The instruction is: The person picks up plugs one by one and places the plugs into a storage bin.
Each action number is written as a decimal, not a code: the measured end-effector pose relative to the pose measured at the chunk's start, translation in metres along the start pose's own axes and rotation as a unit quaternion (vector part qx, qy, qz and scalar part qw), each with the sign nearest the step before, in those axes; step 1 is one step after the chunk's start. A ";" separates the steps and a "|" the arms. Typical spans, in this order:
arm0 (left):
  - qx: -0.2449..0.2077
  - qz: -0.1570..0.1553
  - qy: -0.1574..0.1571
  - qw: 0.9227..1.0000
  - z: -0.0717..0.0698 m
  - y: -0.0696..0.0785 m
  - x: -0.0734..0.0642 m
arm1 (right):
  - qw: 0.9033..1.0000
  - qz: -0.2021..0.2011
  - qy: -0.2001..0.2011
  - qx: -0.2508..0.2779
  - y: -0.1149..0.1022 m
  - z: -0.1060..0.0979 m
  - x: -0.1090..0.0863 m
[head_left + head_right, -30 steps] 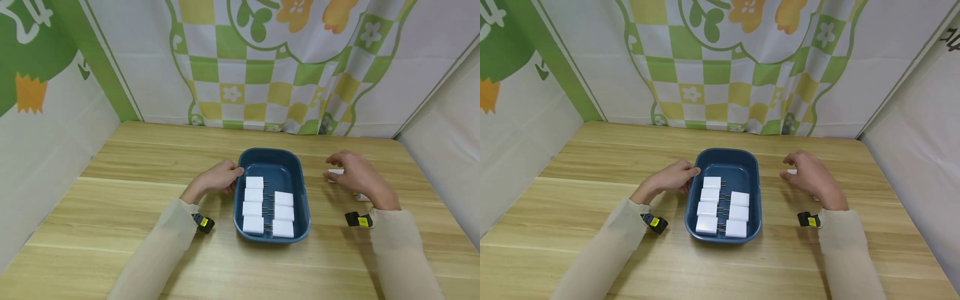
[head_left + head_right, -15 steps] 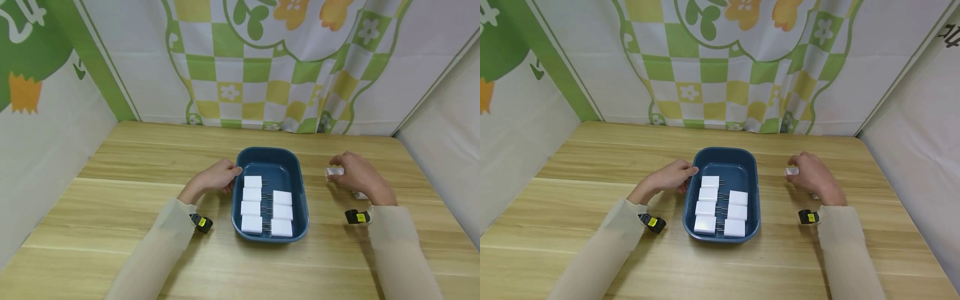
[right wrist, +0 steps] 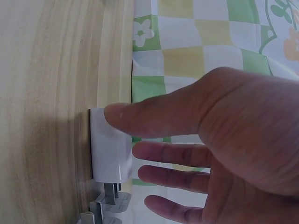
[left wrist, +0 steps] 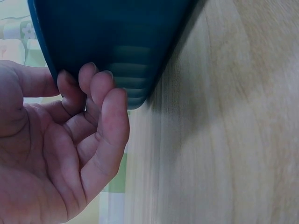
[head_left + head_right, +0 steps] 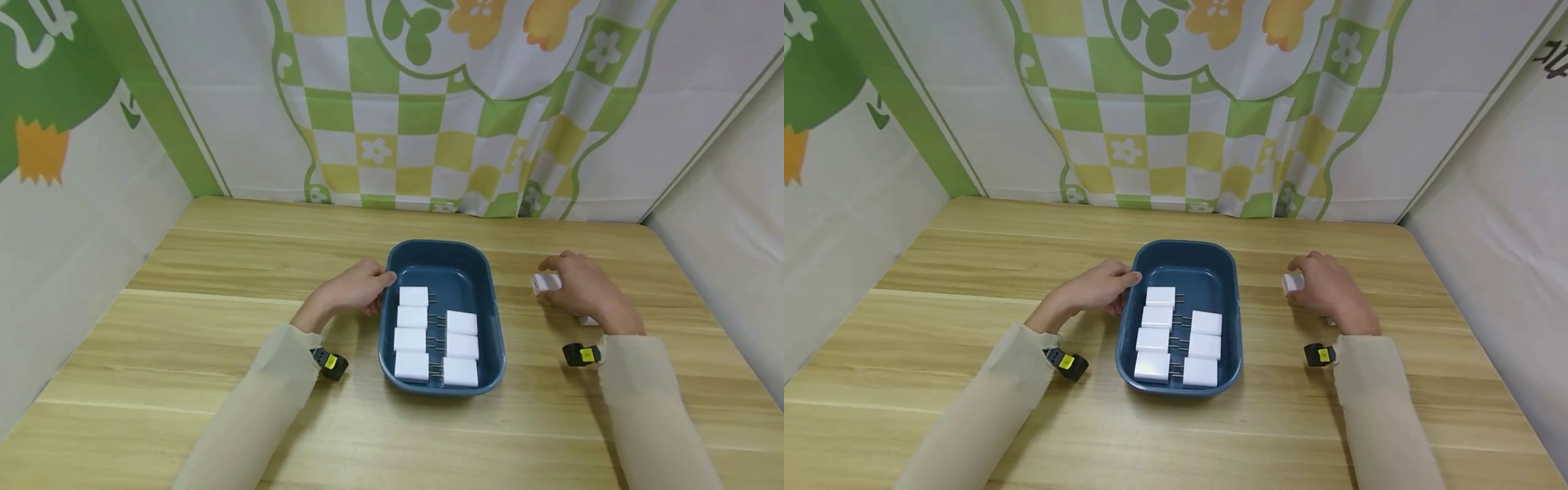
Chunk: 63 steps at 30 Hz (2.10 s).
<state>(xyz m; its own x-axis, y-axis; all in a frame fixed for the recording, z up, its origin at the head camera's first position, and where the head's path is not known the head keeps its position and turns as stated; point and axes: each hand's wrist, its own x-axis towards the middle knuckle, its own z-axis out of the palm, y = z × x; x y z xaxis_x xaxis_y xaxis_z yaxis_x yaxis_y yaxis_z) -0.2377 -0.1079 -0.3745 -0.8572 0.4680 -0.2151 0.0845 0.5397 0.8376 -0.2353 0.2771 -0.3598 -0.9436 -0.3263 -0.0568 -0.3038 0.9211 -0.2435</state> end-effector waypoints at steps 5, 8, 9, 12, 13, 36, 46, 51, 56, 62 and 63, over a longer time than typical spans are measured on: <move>0.000 -0.002 -0.001 1.000 0.000 0.000 0.000 | 1.000 0.002 -0.004 -0.010 0.001 0.002 0.002; 0.001 -0.004 0.000 1.000 0.000 0.001 0.000 | 1.000 -0.001 -0.004 -0.014 0.001 0.003 0.002; 0.001 -0.004 0.000 1.000 -0.001 0.001 0.000 | 1.000 -0.002 -0.003 -0.014 0.001 0.004 0.002; 0.001 -0.004 0.002 1.000 0.000 0.001 0.000 | 1.000 -0.005 0.000 -0.017 0.001 0.005 0.003; 0.001 -0.004 0.002 1.000 0.000 0.001 0.000 | 1.000 -0.006 0.002 -0.018 0.001 0.005 0.003; -0.006 -0.007 0.000 1.000 0.001 0.000 0.000 | 1.000 0.008 0.002 -0.013 0.001 0.008 0.003; -0.005 -0.006 -0.001 1.000 0.001 0.000 0.000 | 1.000 0.014 0.001 -0.012 -0.001 0.007 0.003; -0.006 -0.006 -0.001 1.000 0.001 0.000 0.000 | 1.000 0.018 0.002 -0.010 -0.002 0.007 0.003; -0.003 -0.006 0.000 1.000 0.001 0.000 0.000 | 1.000 0.020 0.001 -0.006 -0.003 0.008 0.003; -0.001 -0.006 -0.001 1.000 0.001 0.000 0.000 | 1.000 0.020 0.000 -0.009 -0.003 0.008 0.003; -0.001 -0.006 -0.001 1.000 0.001 0.000 0.000 | 1.000 0.020 0.000 -0.009 -0.003 0.008 0.003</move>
<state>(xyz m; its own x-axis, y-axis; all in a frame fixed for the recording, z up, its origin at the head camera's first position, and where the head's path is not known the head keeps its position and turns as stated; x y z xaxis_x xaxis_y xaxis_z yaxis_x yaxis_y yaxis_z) -0.2373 -0.1069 -0.3752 -0.8572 0.4629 -0.2256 0.0735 0.5435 0.8362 -0.2360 0.2715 -0.3670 -0.9550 -0.2891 -0.0662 -0.2681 0.9369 -0.2244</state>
